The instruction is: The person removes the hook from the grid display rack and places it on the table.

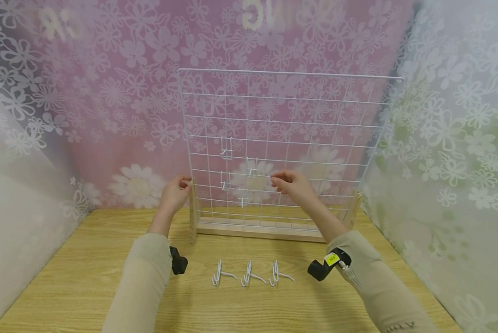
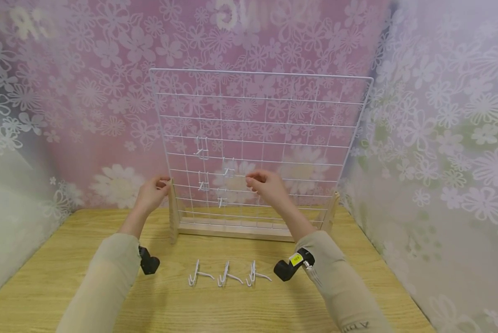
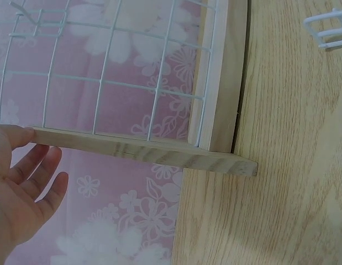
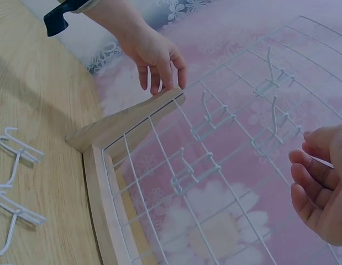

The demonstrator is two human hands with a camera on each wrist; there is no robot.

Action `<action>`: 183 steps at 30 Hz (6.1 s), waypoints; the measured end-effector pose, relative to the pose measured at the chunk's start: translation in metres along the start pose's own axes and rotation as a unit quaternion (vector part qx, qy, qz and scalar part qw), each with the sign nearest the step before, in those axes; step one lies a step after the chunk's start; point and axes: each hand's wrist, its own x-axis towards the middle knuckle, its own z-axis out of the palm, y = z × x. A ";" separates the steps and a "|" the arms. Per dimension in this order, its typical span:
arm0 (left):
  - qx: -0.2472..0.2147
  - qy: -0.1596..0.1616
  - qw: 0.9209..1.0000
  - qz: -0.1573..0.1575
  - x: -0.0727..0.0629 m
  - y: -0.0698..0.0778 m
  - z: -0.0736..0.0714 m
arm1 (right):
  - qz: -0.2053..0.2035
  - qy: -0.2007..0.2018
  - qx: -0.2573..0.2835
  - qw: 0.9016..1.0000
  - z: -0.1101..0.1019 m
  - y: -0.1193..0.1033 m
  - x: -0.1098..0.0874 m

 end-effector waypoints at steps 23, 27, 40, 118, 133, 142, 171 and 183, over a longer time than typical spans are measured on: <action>-0.003 -0.002 1.000 -0.001 0.000 0.000 0.001 | -0.024 0.028 0.036 0.999 0.028 -0.024 0.031; -0.005 -0.002 1.000 -0.001 0.000 0.000 0.000 | -0.017 0.025 0.035 0.999 0.031 -0.025 0.034; -0.004 0.005 1.000 0.006 -0.001 0.000 0.000 | -0.017 0.032 0.018 0.999 0.045 -0.026 0.041; -0.003 -0.006 1.000 0.001 0.000 -0.001 0.001 | -0.031 -0.017 -0.002 0.999 0.011 -0.001 -0.009; -0.003 -0.003 1.000 -0.001 0.000 0.000 0.000 | -0.016 -0.034 -0.017 0.999 0.001 0.030 -0.024; -0.002 -0.003 1.000 0.001 -0.001 0.000 0.000 | -0.023 -0.064 -0.016 0.998 -0.005 0.046 -0.037; -0.008 -0.006 1.000 0.002 0.000 -0.002 0.000 | 0.017 -0.098 -0.003 0.995 -0.022 0.108 -0.083; -0.005 -0.010 1.000 0.006 0.000 -0.001 0.000 | 0.015 -0.122 0.020 0.992 -0.029 0.129 -0.098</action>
